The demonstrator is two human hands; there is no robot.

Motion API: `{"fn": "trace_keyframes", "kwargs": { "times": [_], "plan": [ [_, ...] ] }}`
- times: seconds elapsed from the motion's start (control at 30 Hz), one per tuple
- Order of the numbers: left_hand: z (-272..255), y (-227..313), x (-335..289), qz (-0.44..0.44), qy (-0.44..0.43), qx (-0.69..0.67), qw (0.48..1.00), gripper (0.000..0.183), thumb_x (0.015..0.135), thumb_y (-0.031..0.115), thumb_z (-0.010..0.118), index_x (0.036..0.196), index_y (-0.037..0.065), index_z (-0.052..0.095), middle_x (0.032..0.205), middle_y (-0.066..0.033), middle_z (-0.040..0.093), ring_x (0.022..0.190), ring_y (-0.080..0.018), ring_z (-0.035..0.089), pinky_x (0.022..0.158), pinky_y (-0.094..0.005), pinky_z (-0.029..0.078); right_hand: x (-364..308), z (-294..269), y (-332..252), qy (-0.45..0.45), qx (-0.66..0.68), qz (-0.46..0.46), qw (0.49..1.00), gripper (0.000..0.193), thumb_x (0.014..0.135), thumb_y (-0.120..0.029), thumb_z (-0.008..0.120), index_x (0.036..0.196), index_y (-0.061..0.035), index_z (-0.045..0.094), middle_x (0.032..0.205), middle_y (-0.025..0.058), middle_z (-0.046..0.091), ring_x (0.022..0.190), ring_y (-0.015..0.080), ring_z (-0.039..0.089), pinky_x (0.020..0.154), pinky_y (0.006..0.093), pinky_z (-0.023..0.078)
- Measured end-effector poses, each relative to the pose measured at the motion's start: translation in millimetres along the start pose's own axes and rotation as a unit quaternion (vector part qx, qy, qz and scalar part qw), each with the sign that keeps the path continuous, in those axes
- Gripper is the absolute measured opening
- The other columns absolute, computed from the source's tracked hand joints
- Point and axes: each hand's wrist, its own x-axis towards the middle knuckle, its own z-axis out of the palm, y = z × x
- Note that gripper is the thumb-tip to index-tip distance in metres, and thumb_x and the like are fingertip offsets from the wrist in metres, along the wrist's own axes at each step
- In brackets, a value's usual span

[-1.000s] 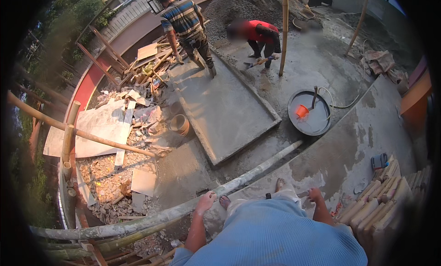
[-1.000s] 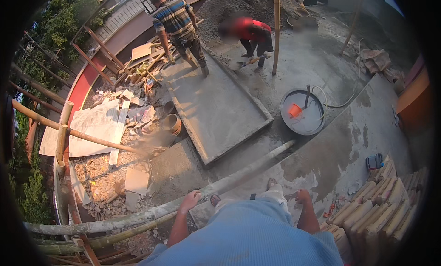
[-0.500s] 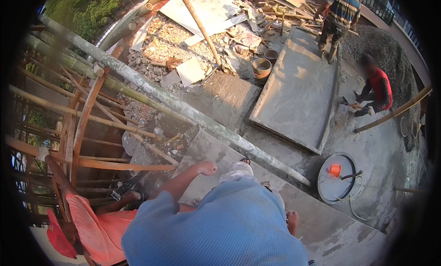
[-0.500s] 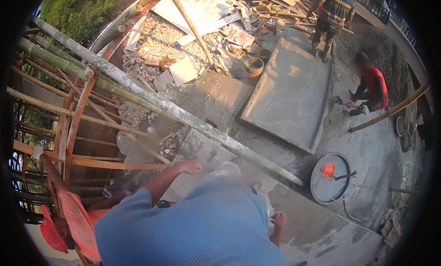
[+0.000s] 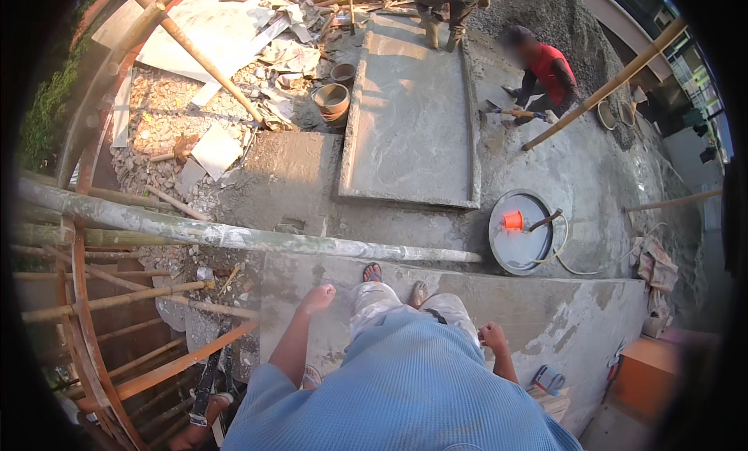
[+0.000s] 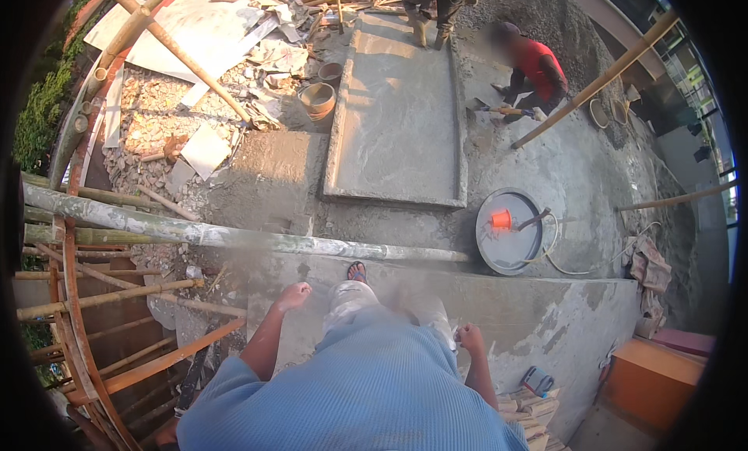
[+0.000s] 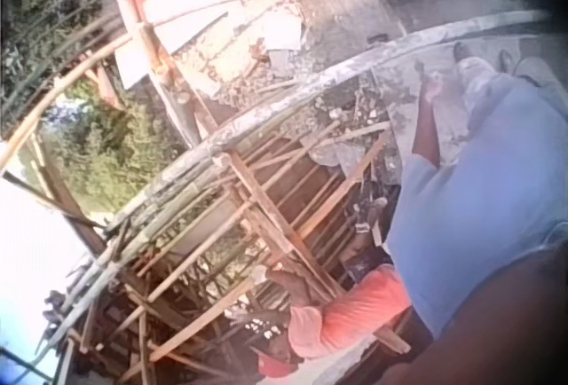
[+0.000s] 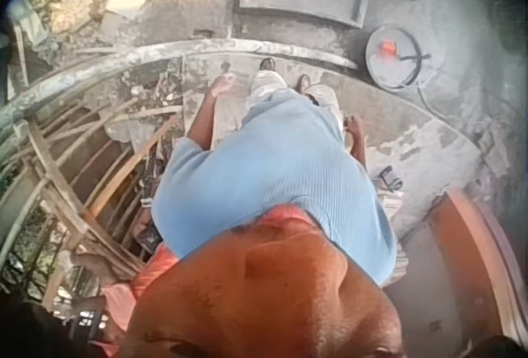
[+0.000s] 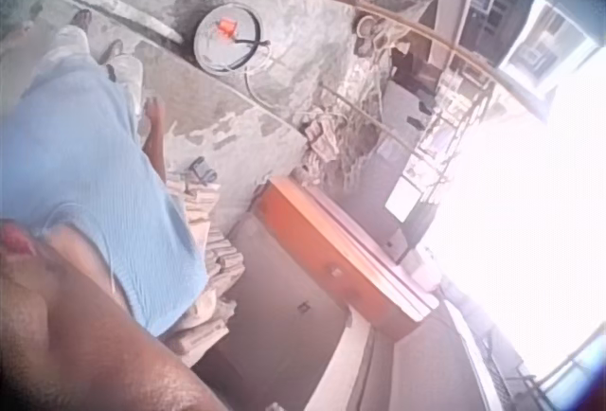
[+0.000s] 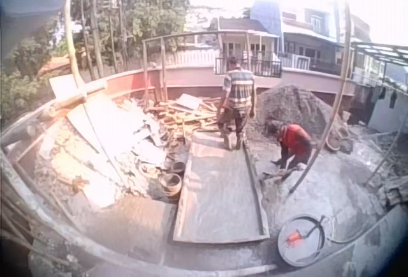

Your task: The person repeatedly picks up a basin filled with gravel and pours it onto a concrete slab. Other workers are present, mixing materials nearby. The person also handles a hose briefly.

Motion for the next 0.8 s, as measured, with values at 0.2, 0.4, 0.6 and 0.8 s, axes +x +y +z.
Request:
{"fn": "trace_keyframes", "kwargs": {
  "times": [0.2, 0.4, 0.6, 0.8],
  "plan": [
    [28.5, 24.9, -8.0, 0.003, 0.049, -0.078, 0.996, 0.029, 0.08, 0.025, 0.049, 0.096, 0.004, 0.062, 0.086, -0.0155, 0.064, 0.08, -0.0236, 0.062, 0.072, -0.0344, 0.046, 24.5, -29.4, 27.8, -0.004, -0.052, 0.021, 0.998, 0.021, 0.079, -0.018, 0.056, 0.081, 0.0015, 0.062, 0.068, 0.0081, 0.063, 0.057, 0.0162, 0.06, 0.047, 0.029, 0.05],
    [96.5, 51.1, -37.4, -0.051, -0.01, 0.034, 0.998, 0.032, 0.084, 0.028, 0.049, 0.096, 0.002, 0.062, 0.088, -0.0178, 0.064, 0.081, -0.0322, 0.062, 0.073, -0.0377, 0.047, 92.6, -76.2, 36.4, -0.009, 0.026, -0.055, 0.998, 0.019, 0.083, -0.018, 0.053, 0.083, -0.0003, 0.061, 0.069, 0.0074, 0.063, 0.057, 0.0164, 0.061, 0.047, 0.0289, 0.049],
    [132.6, 107.3, -76.7, -0.125, -0.1, -0.071, 0.984, 0.032, 0.083, 0.03, 0.053, 0.094, 0.003, 0.064, 0.079, -0.0083, 0.064, 0.073, -0.0175, 0.06, 0.066, -0.0315, 0.048, 143.5, -138.4, 60.0, -0.011, 0.041, -0.054, 0.998, 0.017, 0.085, -0.015, 0.05, 0.084, -0.0016, 0.059, 0.068, 0.0074, 0.062, 0.058, 0.0144, 0.062, 0.047, 0.0289, 0.049],
    [135.8, 147.8, -143.8, -0.126, -0.266, -0.019, 0.955, 0.029, 0.082, 0.026, 0.054, 0.098, 0.004, 0.065, 0.082, -0.0046, 0.064, 0.073, -0.0123, 0.058, 0.064, -0.0284, 0.048, 129.1, -180.2, 76.2, -0.295, -0.24, -0.056, 0.923, 0.018, 0.084, -0.02, 0.055, 0.093, -0.0072, 0.063, 0.077, 0.003, 0.064, 0.065, 0.0127, 0.062, 0.054, 0.0293, 0.051]
  ]
}}
